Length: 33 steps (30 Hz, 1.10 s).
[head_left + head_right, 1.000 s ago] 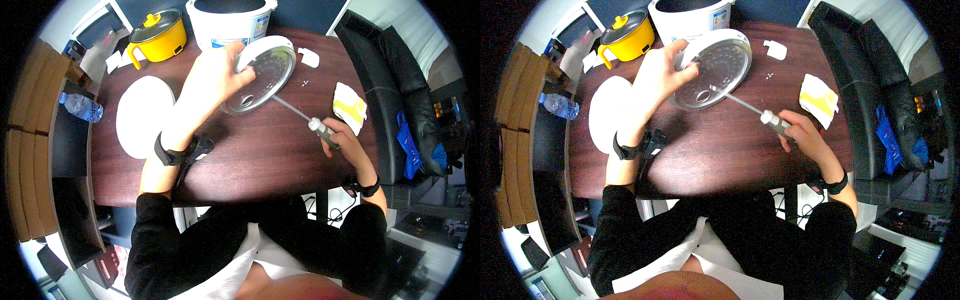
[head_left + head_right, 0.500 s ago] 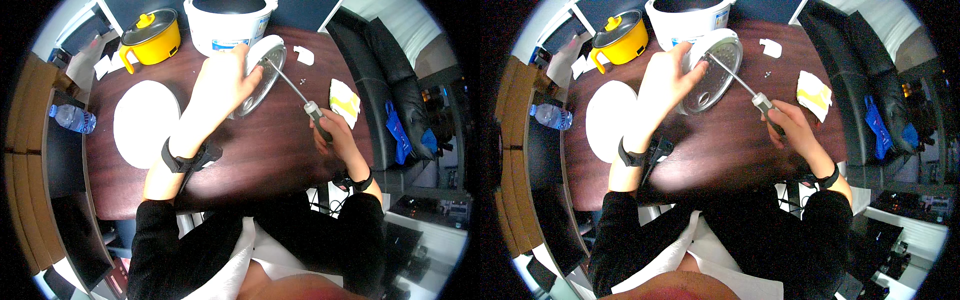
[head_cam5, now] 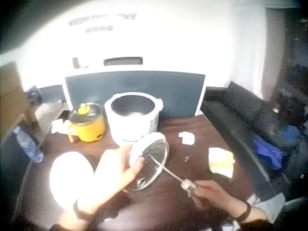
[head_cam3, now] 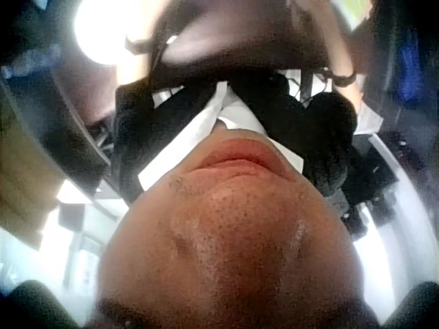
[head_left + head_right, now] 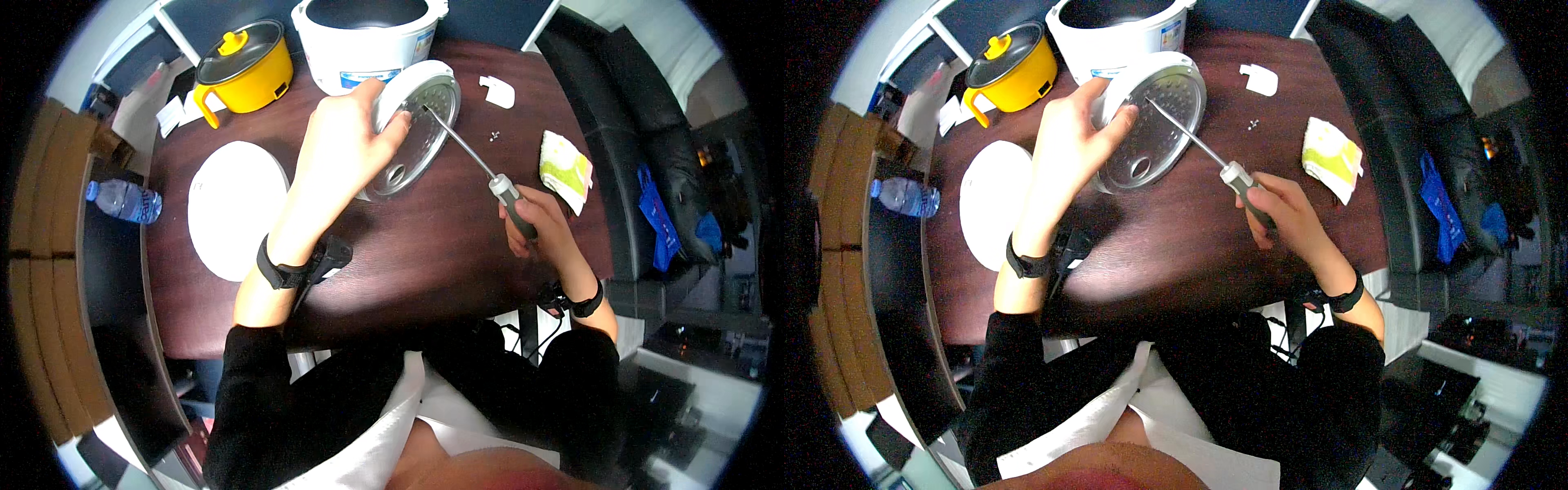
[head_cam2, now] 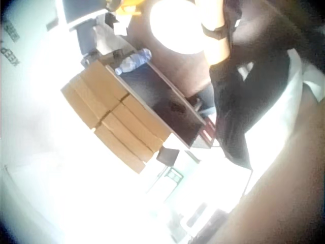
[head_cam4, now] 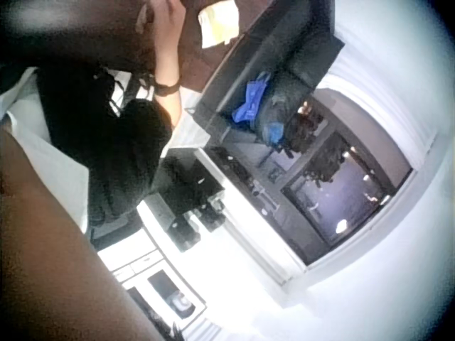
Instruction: The person uses a screwdriver to remove several screws from a circular metal steamer tray, then wipes the tray with a cloth. The tray is part of a rice cooker or similar appliance.
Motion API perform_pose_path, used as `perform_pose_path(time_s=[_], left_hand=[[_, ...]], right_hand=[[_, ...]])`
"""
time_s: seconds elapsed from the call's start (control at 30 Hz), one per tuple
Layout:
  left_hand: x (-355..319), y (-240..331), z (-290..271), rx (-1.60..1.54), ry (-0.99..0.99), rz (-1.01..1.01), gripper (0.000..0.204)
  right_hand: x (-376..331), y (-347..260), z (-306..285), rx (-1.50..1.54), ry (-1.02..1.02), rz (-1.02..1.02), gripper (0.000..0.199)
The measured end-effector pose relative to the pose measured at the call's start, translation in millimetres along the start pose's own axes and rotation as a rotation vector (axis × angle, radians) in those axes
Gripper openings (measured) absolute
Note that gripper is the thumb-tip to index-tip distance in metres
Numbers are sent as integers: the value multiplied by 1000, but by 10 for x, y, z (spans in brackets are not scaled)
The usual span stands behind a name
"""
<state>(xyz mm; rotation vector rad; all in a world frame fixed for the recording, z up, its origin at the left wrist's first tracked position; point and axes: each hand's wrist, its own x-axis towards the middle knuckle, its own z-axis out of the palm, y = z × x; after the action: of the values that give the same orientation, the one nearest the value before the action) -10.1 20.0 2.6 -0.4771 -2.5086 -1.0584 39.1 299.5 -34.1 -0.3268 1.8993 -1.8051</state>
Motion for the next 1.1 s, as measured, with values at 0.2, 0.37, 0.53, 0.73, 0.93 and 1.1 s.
perform_pose_path(time_s=[0.2, 0.37, 0.53, 0.73, 0.93, 1.1], left_hand=[[-20, 117, 52, 9, 33, -110, 35], [68, 184, 118, 70, 159, -93, 33], [228, 149, 97, 75, 147, -78, 32], [274, -79, 133, 21, 1, -68, 36], [264, -140, 134, 36, 32, -22, 36], [262, -136, 129, 0, 15, -51, 36]], right_hand=[[96, -54, -168, -45, -52, -56, 34], [187, -274, -186, 9, -147, -74, 30], [239, -311, -170, 42, -99, -95, 30], [249, -162, -112, -38, -131, 17, 28], [289, -84, 1, 44, -101, 17, 28], [312, -122, 53, 34, -102, 6, 29]])
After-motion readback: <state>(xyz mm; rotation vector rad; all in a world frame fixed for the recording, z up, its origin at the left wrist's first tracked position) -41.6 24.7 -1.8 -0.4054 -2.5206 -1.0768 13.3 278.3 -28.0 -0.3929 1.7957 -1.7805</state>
